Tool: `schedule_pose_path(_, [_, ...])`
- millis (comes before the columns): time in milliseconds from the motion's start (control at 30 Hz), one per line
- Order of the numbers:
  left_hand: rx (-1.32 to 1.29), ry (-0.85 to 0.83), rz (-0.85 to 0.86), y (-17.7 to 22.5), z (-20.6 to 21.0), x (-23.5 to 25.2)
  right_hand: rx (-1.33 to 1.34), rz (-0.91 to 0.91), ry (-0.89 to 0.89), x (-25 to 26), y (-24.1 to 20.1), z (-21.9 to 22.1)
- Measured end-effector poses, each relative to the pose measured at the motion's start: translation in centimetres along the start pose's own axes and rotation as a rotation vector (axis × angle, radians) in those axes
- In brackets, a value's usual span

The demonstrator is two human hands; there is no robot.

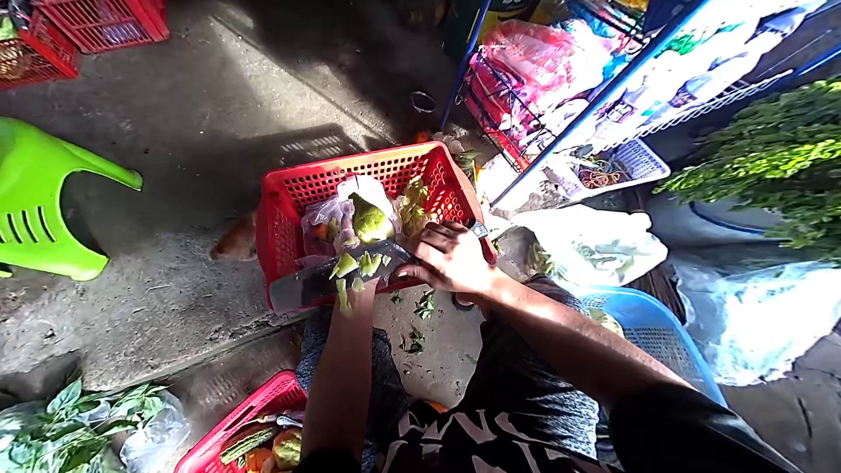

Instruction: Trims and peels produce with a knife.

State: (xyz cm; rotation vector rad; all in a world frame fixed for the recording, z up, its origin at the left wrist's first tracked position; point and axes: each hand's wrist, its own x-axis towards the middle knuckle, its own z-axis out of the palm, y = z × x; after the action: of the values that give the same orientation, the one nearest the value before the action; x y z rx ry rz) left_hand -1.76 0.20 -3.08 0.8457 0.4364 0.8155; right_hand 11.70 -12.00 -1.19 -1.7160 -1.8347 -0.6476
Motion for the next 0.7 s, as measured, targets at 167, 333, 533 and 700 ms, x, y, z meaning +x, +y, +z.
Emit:
schedule_pose_path(167, [-0.438, 0.074, -0.12, 0.1, 0.6, 0.7, -0.1, -0.023, 0.012, 0.0, -0.1, 0.4])
schedule_pose_path(333, [-0.355, 0.288, -0.244, 0.7, 1.5, 0.8, -0.02, 0.059, -0.002, -0.4, 1.5, 0.3])
schedule_pose_path(533, [-0.359, 0.246, -0.204, 0.2, 2.1, 2.2, 0.179, 0.332, -0.036, 0.0, 2.2, -1.4])
schedule_pose_path(700, [-0.146, 0.19, -0.191, -0.6, 1.8, 3.2, 0.222, 0.298, -0.096, 0.0, 0.5, -0.9])
